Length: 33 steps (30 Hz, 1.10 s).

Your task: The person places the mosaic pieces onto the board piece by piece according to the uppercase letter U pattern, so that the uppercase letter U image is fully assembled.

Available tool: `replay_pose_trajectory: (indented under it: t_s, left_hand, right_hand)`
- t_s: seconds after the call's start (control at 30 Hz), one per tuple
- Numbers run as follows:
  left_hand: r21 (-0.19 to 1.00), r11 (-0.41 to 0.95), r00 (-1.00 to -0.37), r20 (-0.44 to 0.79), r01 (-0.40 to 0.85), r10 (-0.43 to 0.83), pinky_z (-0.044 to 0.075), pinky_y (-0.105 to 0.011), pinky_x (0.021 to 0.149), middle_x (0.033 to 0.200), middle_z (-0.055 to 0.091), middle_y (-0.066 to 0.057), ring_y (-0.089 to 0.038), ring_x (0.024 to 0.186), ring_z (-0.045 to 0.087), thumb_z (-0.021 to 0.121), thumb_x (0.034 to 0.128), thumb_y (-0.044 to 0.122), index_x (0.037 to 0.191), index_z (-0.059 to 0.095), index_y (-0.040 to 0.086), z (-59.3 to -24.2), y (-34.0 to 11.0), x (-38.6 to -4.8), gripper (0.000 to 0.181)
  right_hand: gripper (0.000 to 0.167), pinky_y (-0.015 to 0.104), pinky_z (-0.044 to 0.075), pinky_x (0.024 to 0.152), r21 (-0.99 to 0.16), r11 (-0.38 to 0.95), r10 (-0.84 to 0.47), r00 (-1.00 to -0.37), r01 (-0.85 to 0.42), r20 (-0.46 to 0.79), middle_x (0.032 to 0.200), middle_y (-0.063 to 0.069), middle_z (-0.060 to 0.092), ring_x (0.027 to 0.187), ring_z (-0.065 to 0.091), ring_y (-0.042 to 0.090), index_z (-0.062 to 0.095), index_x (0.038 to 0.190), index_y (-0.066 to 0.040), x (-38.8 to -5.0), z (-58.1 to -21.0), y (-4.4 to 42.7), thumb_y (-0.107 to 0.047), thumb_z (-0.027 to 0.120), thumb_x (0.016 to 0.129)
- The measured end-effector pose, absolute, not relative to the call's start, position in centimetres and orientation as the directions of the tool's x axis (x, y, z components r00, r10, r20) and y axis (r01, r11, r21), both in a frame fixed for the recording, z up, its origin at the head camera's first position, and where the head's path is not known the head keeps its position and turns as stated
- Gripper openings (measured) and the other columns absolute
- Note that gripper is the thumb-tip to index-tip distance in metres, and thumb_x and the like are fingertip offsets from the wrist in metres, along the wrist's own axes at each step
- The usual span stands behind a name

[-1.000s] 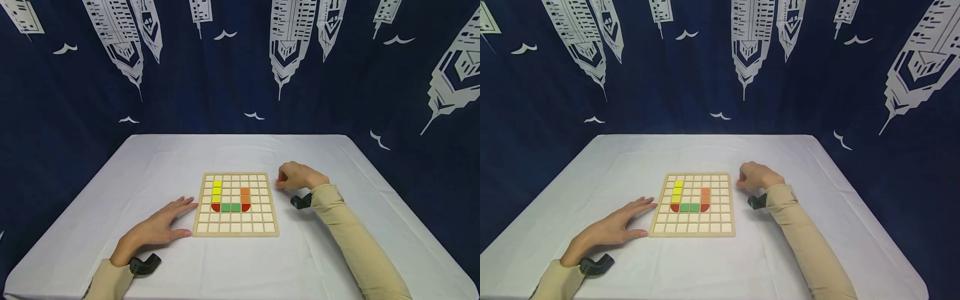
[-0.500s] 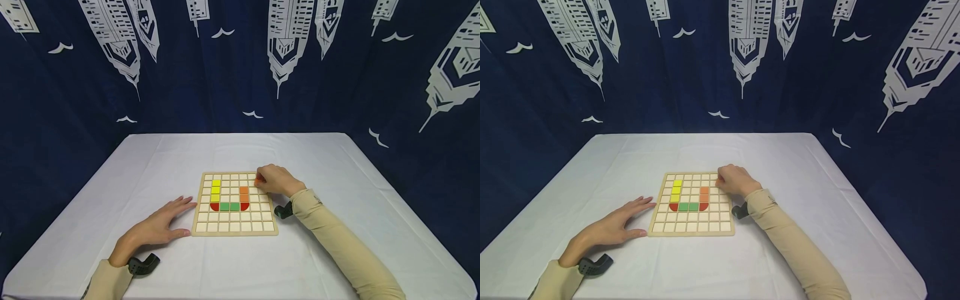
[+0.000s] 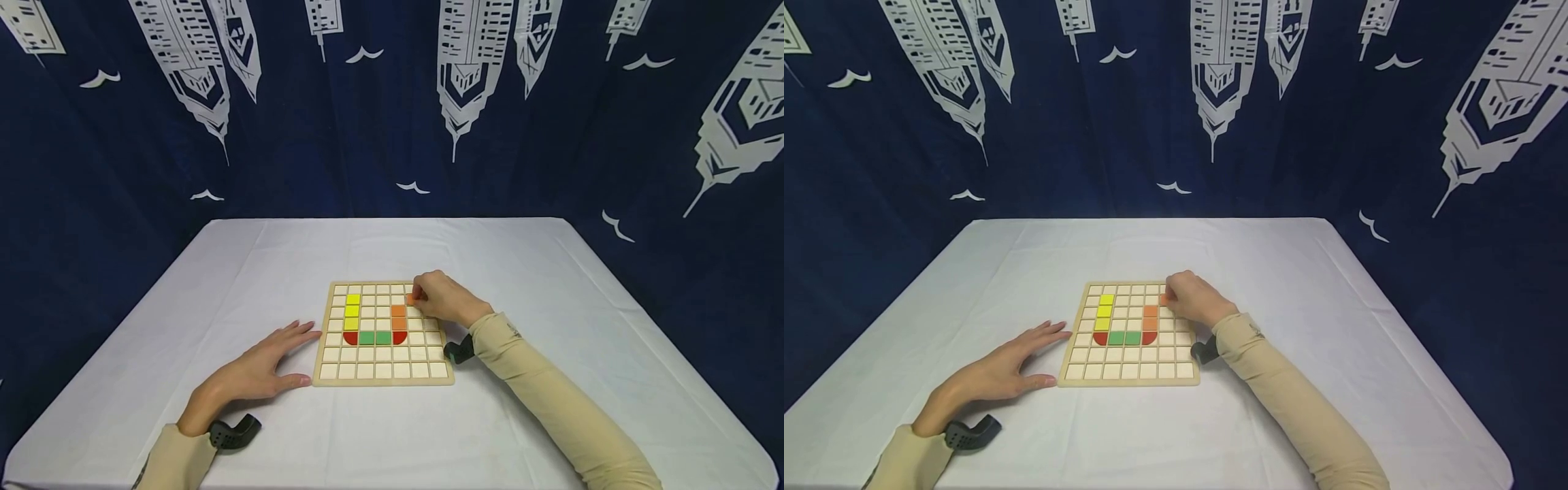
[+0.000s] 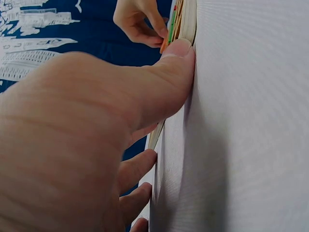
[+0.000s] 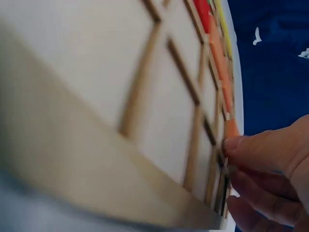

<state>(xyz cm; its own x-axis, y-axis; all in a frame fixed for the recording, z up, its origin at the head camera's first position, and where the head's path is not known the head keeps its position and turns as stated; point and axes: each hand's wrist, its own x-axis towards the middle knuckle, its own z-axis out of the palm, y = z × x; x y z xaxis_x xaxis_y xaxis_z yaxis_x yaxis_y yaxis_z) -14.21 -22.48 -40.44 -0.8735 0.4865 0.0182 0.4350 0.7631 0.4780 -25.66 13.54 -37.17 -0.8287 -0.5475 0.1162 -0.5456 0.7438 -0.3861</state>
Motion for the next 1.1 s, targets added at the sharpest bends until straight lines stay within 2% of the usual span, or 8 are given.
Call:
replay_pose_trajectory:
  t_s: [0.27, 0.47, 0.67, 0.8, 0.93, 1.1]
  left_hand:
    - [0.475, 0.764, -0.874, 0.022, 0.437, 0.486, 0.021, -0.069, 0.122, 0.165, 0.034, -0.015, -0.046, 0.155, 0.022, 0.076, 0.0877, 0.048, 0.153, 0.046, 0.018, -40.5, -22.6, -14.3, 0.078]
    - [0.477, 0.764, -0.874, 0.016, 0.434, 0.486, 0.021, -0.069, 0.122, 0.165, 0.034, -0.014, -0.045, 0.155, 0.021, 0.076, 0.0877, 0.048, 0.153, 0.046, 0.019, -40.7, -22.7, -14.4, 0.078]
    - [0.477, 0.761, -0.871, 0.017, 0.439, 0.491, 0.02, -0.068, 0.123, 0.165, 0.034, -0.014, -0.044, 0.155, 0.021, 0.076, 0.0879, 0.047, 0.153, 0.046, 0.018, -40.7, -22.6, -14.4, 0.078]
    - [0.475, 0.766, -0.874, 0.014, 0.433, 0.486, 0.02, -0.068, 0.122, 0.166, 0.034, -0.013, -0.044, 0.155, 0.021, 0.076, 0.0877, 0.047, 0.153, 0.046, 0.019, -40.6, -22.5, -14.5, 0.078]
    - [0.479, 0.768, -0.878, 0.011, 0.425, 0.479, 0.021, -0.069, 0.122, 0.166, 0.034, -0.013, -0.044, 0.155, 0.021, 0.077, 0.0874, 0.046, 0.153, 0.046, 0.02, -40.5, -22.5, -14.5, 0.077]
    - [0.479, 0.773, -0.882, 0.004, 0.416, 0.472, 0.021, -0.068, 0.122, 0.166, 0.034, -0.013, -0.044, 0.156, 0.021, 0.077, 0.0874, 0.045, 0.154, 0.046, 0.02, -40.5, -22.4, -14.4, 0.077]
  right_hand:
    - [0.011, 0.029, 0.058, 0.079, -0.408, 0.686, -0.616, -0.779, -0.603, 0.115, 0.1, 0.009, 0.075, 0.088, 0.066, 0.016, 0.074, 0.103, -0.001, -25.5, -37.1, 12.9, -0.006, 0.069, 0.094]
    - [0.027, 0.041, 0.057, 0.098, -0.406, 0.671, -0.667, -0.744, -0.621, 0.037, 0.125, 0.017, 0.07, 0.116, 0.067, 0.029, 0.071, 0.121, 0.003, -25.0, -36.3, 13.1, -0.008, 0.067, 0.096]
    - [0.035, 0.049, 0.047, 0.114, -0.376, 0.655, -0.715, -0.699, -0.655, -0.026, 0.145, 0.025, 0.055, 0.137, 0.054, 0.04, 0.063, 0.133, 0.006, -24.8, -36.1, 13.1, -0.007, 0.06, 0.1]
    - [0.042, 0.052, 0.036, 0.121, -0.358, 0.67, -0.719, -0.69, -0.651, -0.091, 0.156, 0.028, 0.042, 0.148, 0.04, 0.042, 0.054, 0.142, 0.007, -24.7, -35.9, 13.0, -0.01, 0.055, 0.103]
    - [0.049, 0.055, 0.026, 0.126, -0.352, 0.693, -0.706, -0.69, -0.629, -0.156, 0.163, 0.027, 0.031, 0.153, 0.027, 0.044, 0.044, 0.149, 0.006, -24.5, -35.8, 12.9, -0.012, 0.051, 0.104]
    - [0.052, 0.055, 0.022, 0.127, -0.347, 0.707, -0.696, -0.694, -0.616, -0.187, 0.166, 0.024, 0.024, 0.155, 0.02, 0.044, 0.037, 0.153, 0.005, -24.3, -35.8, 12.9, -0.014, 0.048, 0.105]
